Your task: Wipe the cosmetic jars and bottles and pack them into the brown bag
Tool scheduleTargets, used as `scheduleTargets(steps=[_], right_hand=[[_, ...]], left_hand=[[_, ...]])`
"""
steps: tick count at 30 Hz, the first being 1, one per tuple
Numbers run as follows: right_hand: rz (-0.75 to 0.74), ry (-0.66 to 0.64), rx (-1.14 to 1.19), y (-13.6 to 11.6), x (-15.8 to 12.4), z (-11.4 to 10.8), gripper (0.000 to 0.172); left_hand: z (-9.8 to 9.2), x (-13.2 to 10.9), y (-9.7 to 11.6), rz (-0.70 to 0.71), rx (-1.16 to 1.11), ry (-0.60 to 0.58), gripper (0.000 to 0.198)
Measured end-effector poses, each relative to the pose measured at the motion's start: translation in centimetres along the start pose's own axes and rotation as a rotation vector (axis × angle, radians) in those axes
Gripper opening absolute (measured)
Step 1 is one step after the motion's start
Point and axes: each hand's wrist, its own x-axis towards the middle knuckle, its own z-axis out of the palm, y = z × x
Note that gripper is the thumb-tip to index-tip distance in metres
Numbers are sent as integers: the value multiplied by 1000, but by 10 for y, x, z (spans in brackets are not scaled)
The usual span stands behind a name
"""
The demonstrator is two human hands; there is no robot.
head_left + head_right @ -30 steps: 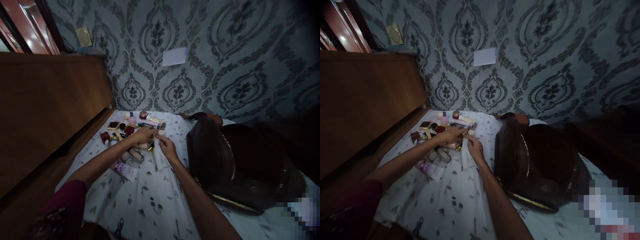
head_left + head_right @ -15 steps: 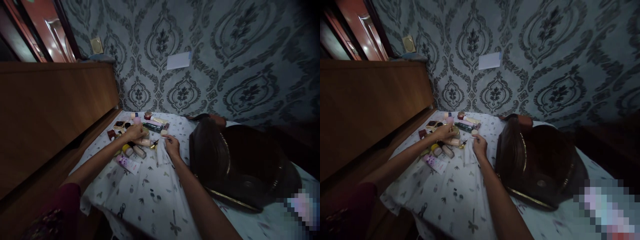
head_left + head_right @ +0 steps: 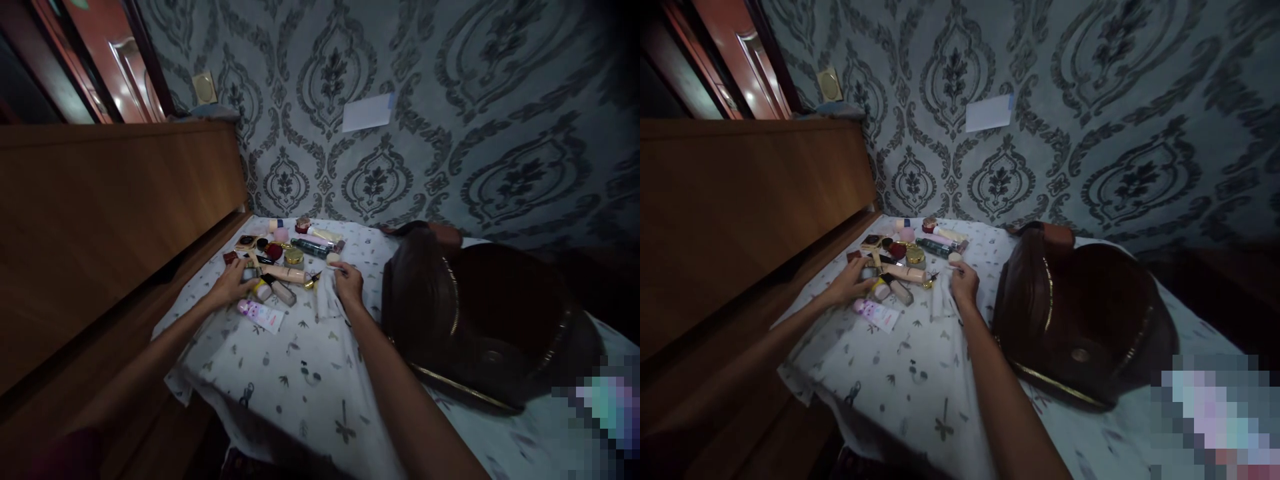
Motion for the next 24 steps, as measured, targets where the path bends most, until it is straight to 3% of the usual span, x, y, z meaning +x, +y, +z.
scheduleTargets(steps=[3,6,10,15,19,24], right_hand=[[2,-3,-6,0,-1,1,36],[-4,-6,-9,-1,-1,1,37],[-6,-15,-6,0,-2,1,37],[6,-6,9,1,-2,2,36],[17,16,31,1,-1,1,37],[37,39,61,1,1,1,37]], left_hand=[[15,-20,3,85,-48,73,57],[23,-25,9,133,-127,155,45],[33,-19,24,100,-136,223,33],[36,0,38,182,-14,189,26],[24,6,25,273,-8,89,34],[7,-12,-3,274,32,47,47]])
